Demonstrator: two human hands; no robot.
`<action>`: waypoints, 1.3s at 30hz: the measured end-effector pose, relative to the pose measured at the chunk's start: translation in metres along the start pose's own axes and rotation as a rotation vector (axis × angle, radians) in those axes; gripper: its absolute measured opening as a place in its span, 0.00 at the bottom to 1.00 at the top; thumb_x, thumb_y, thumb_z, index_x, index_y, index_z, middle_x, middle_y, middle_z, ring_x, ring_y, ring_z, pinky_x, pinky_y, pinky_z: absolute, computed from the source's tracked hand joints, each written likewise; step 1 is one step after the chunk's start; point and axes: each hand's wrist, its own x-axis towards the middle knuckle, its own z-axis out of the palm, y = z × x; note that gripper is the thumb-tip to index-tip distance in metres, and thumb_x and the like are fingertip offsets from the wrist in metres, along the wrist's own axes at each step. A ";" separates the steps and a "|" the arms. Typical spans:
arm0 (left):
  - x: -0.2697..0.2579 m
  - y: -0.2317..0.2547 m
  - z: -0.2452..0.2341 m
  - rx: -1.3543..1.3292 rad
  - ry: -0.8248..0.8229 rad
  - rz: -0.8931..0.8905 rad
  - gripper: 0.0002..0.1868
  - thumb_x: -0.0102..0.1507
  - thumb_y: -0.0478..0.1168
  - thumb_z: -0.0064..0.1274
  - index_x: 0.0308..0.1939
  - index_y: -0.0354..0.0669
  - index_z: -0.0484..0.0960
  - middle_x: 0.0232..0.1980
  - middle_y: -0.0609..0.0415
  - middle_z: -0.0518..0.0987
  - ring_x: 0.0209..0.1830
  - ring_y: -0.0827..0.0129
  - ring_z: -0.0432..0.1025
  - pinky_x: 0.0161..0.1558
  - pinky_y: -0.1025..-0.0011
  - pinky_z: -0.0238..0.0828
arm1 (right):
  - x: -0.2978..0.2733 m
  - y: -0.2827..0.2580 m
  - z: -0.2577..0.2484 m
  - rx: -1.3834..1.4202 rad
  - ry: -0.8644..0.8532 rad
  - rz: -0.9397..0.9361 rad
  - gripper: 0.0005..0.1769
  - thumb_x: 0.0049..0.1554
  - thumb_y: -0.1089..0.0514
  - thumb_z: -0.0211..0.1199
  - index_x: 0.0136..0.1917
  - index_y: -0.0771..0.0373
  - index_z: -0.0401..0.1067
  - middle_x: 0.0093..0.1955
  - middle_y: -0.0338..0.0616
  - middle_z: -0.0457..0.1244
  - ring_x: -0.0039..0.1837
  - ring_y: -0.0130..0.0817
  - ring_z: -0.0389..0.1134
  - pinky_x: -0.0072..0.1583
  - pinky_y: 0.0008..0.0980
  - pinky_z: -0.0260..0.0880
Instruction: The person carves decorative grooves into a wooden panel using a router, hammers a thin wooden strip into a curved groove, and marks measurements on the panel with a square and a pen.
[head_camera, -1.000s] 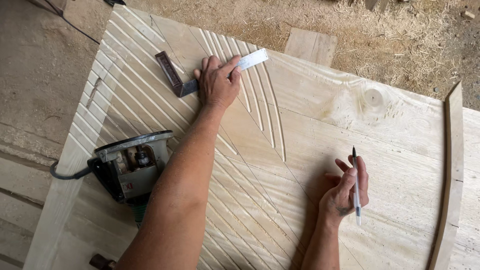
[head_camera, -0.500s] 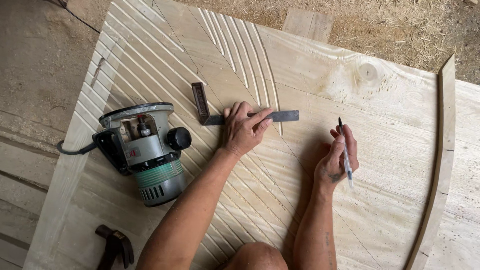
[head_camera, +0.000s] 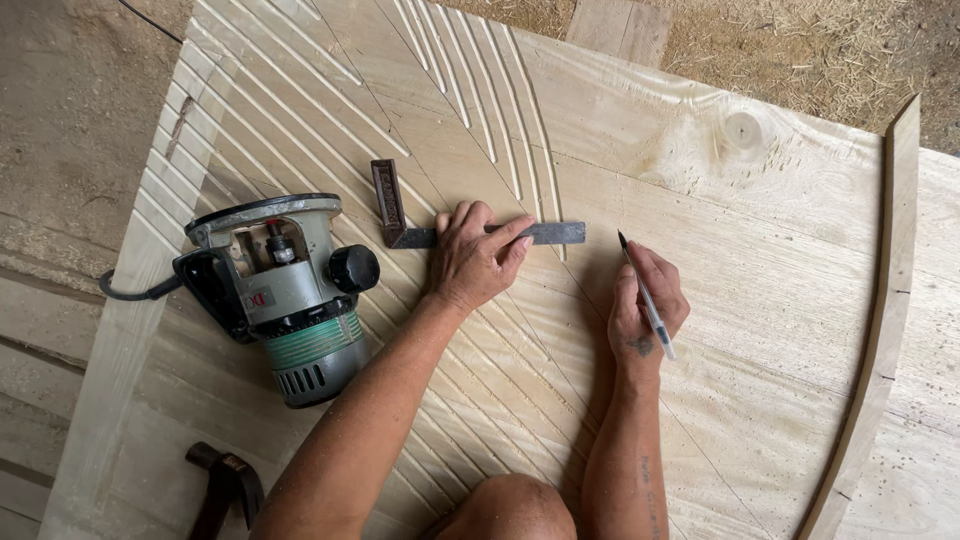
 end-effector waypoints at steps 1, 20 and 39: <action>-0.001 0.000 0.000 -0.003 0.013 -0.008 0.14 0.65 0.54 0.58 0.51 0.62 0.89 0.38 0.58 0.69 0.45 0.64 0.64 0.50 0.59 0.55 | -0.001 -0.001 0.000 0.002 -0.004 0.008 0.14 0.63 0.69 0.58 0.60 0.70 0.78 0.56 0.55 0.70 0.47 0.30 0.72 0.48 0.26 0.73; -0.001 -0.001 0.000 -0.008 0.038 -0.059 0.13 0.62 0.58 0.61 0.45 0.63 0.89 0.36 0.61 0.68 0.44 0.66 0.64 0.50 0.60 0.54 | 0.002 -0.013 0.007 -0.073 -0.058 -0.058 0.13 0.60 0.70 0.61 0.57 0.68 0.78 0.55 0.56 0.71 0.64 0.47 0.72 0.66 0.38 0.71; 0.000 0.000 -0.002 0.013 0.002 -0.070 0.15 0.62 0.59 0.60 0.47 0.62 0.90 0.36 0.60 0.69 0.43 0.67 0.64 0.48 0.61 0.56 | 0.002 -0.023 0.007 -0.157 -0.130 -0.087 0.13 0.59 0.68 0.63 0.58 0.67 0.78 0.55 0.52 0.72 0.66 0.48 0.71 0.68 0.42 0.68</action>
